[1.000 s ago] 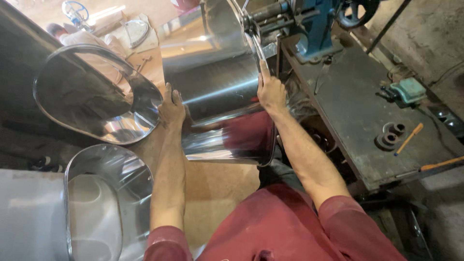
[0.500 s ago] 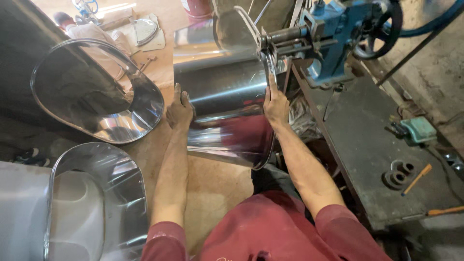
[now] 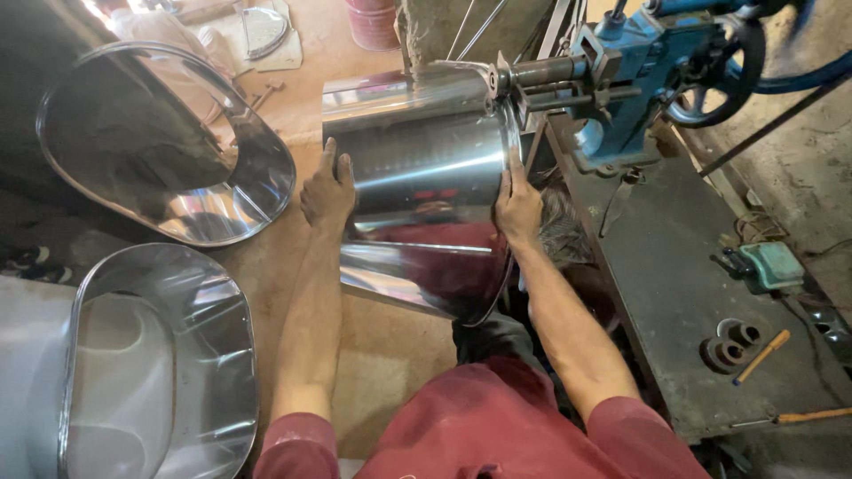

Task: The person repeatedly shapes the rim of a large metal bowl using a manual edge-forming machine. They rotate the bowl against the machine's rollers to form a smooth edge, then stack the finished piece with others.

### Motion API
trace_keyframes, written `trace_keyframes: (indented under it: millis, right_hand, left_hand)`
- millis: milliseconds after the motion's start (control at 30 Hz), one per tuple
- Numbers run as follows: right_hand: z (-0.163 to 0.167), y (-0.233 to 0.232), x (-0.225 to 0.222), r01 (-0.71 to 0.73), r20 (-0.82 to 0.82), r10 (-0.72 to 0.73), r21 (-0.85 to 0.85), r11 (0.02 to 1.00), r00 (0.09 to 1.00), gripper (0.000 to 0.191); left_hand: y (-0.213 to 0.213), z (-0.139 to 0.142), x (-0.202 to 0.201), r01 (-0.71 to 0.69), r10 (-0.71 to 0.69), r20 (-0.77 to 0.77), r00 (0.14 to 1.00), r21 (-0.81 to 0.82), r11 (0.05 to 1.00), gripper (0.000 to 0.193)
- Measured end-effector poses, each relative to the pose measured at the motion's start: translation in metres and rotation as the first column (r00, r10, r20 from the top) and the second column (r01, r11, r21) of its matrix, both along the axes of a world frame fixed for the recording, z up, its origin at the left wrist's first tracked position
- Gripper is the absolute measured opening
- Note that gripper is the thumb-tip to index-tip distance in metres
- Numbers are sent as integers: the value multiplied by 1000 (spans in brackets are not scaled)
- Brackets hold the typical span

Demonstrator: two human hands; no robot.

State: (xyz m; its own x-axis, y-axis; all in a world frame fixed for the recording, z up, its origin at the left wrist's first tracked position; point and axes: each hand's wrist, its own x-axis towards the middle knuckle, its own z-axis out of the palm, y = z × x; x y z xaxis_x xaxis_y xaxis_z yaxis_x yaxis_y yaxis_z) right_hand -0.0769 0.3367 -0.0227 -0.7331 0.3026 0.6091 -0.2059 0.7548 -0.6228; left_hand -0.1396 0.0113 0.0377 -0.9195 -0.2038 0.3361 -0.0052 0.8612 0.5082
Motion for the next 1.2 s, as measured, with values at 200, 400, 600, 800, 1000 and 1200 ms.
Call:
trace_keyframes:
  millis: [200, 400, 600, 800, 1000, 1200]
  right_hand:
    - [3, -6, 14, -19, 67, 22, -42, 999, 998, 48]
    - [9, -10, 5, 41, 108, -35, -48, 998, 994, 45]
    - [18, -4, -10, -4, -1, 4, -79, 997, 1000, 42]
    - [22, 0, -10, -10, 134, 25, -110, 994, 991, 39]
    - [21, -2, 11, -234, -86, 224, -134, 963, 971, 35]
    - [27, -7, 19, -203, -3, 208, -223, 953, 978, 38]
  left_hand:
    - [-18, -7, 14, 80, -80, -5, 997, 74, 994, 53]
    - [-39, -24, 35, 134, -119, -126, 985, 119, 984, 56]
    - [-58, -74, 55, 344, -289, -199, 936, 353, 870, 55]
    - [-88, -125, 103, 344, -426, 71, 902, 478, 808, 42]
    - [-83, -149, 131, 134, -387, 339, 858, 579, 804, 41]
    - [-68, -154, 137, 150, -285, 82, 955, 694, 704, 37]
